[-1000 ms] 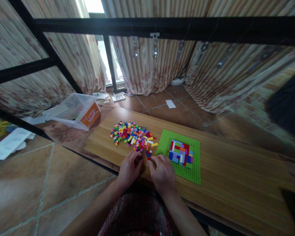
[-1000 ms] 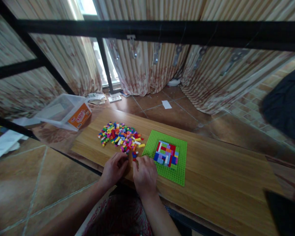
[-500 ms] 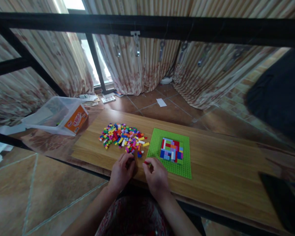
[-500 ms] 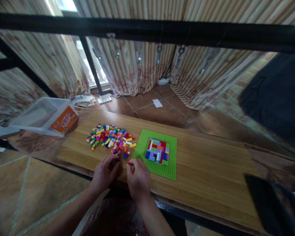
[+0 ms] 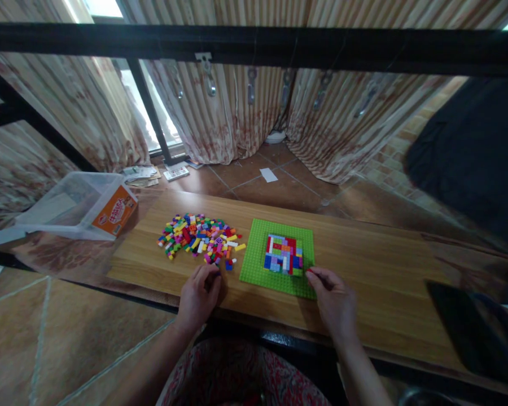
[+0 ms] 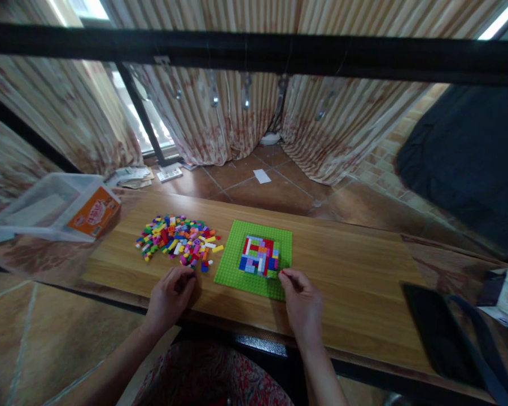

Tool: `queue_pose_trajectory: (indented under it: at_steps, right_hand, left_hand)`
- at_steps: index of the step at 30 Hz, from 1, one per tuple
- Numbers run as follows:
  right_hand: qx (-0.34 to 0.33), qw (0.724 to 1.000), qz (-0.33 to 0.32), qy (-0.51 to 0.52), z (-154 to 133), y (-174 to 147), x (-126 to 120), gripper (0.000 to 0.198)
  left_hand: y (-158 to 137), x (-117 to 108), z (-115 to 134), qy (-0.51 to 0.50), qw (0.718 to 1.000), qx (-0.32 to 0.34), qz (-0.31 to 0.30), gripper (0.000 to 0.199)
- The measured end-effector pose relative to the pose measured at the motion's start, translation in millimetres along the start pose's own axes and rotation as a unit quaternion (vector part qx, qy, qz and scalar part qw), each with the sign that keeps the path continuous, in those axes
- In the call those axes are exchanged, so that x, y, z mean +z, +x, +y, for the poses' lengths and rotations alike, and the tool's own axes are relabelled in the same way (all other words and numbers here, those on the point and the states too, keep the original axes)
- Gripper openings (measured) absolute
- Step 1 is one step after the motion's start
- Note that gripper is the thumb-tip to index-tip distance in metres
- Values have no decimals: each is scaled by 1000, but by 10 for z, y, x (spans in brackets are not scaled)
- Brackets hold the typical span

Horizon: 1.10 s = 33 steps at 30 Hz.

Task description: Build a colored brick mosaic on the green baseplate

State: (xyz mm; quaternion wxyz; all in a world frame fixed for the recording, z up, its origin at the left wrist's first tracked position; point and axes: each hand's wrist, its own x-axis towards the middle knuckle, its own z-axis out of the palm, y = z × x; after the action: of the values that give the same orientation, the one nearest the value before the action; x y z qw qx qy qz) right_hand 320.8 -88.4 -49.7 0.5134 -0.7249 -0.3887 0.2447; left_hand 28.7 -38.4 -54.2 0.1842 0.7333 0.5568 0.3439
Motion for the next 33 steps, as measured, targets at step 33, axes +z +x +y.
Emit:
queue_pose_trajectory:
  at_steps: [33]
  right_hand:
    - [3, 991, -127, -30, 82, 266, -3, 32]
  left_hand:
    - [14, -33, 52, 6, 1000, -5, -3, 9]
